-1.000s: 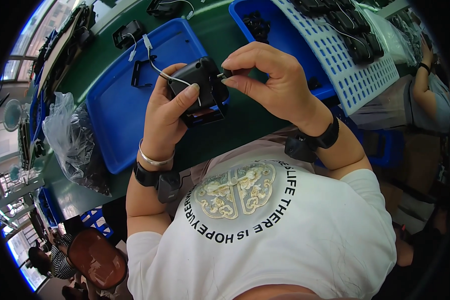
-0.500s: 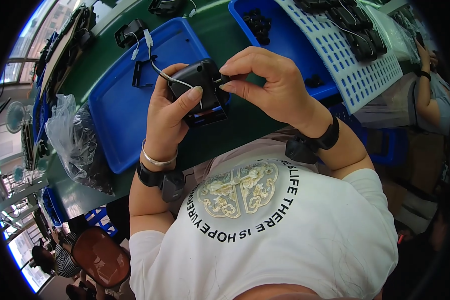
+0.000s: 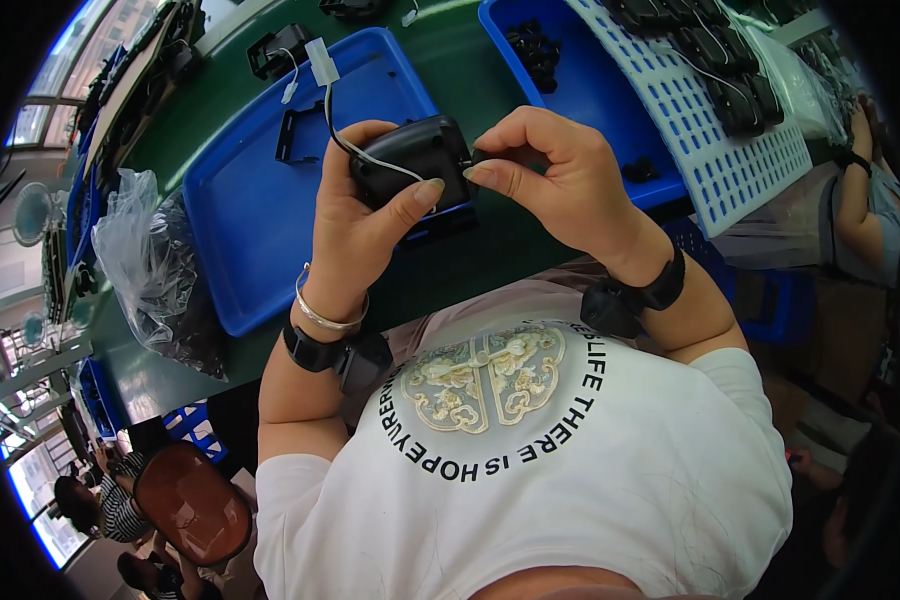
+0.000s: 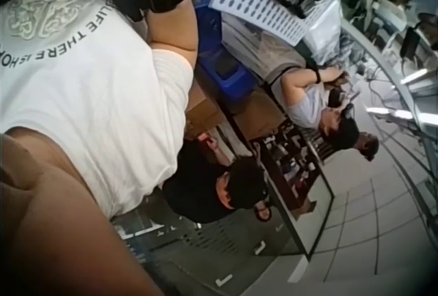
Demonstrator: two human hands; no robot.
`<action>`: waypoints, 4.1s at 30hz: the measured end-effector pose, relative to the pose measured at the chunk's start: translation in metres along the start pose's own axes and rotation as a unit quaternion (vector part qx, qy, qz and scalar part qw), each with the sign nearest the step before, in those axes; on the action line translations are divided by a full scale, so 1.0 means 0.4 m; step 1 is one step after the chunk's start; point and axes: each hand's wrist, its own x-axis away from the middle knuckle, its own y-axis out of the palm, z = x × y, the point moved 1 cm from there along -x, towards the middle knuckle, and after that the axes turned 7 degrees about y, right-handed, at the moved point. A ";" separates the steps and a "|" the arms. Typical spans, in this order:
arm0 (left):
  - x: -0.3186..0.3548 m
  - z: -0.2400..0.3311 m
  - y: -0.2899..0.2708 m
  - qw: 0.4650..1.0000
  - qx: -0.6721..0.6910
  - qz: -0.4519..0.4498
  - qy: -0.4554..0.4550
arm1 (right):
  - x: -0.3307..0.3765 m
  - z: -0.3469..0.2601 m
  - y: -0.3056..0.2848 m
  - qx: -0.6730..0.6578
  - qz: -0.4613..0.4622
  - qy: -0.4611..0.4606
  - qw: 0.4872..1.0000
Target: Assembling small electronic or plastic components at a manual workstation and sorting them into boxes.
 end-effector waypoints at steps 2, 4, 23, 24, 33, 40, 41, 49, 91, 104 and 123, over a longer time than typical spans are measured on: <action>0.000 0.001 0.002 0.999 0.023 -0.003 -0.022 | -0.002 -0.005 -0.003 -0.018 -0.016 0.055 0.998; -0.002 0.011 0.001 0.999 0.034 0.000 -0.032 | -0.013 -0.006 -0.010 0.013 -0.022 -0.010 1.000; -0.007 0.006 -0.011 0.998 0.061 -0.005 -0.020 | -0.022 -0.006 0.060 -0.097 -0.023 0.159 0.982; -0.006 0.005 -0.013 0.999 0.051 0.006 -0.015 | -0.021 -0.008 0.060 -0.083 -0.006 0.138 0.987; -0.009 -0.006 -0.028 0.994 0.096 0.032 -0.044 | -0.022 -0.024 0.046 0.016 -0.004 0.075 0.997; -0.019 -0.020 -0.031 0.995 0.093 0.017 -0.031 | -0.033 0.002 0.059 -0.012 -0.036 0.172 0.984; -0.020 -0.022 -0.031 0.996 0.086 0.017 -0.030 | -0.032 -0.007 0.063 -0.049 0.005 0.138 0.989; -0.011 -0.006 -0.020 0.998 0.057 0.007 -0.017 | -0.022 0.013 0.045 0.042 -0.046 0.147 0.987; 0.004 -0.011 -0.005 0.998 0.056 0.019 0.021 | -0.047 0.015 0.046 0.168 0.051 -0.074 0.982; -0.001 -0.025 -0.003 0.984 0.089 0.139 0.073 | 0.004 -0.047 0.058 0.000 -0.073 -0.009 0.997; -0.008 -0.033 -0.014 0.974 0.130 0.178 0.056 | -0.004 -0.076 0.044 -0.040 -0.072 -0.083 0.993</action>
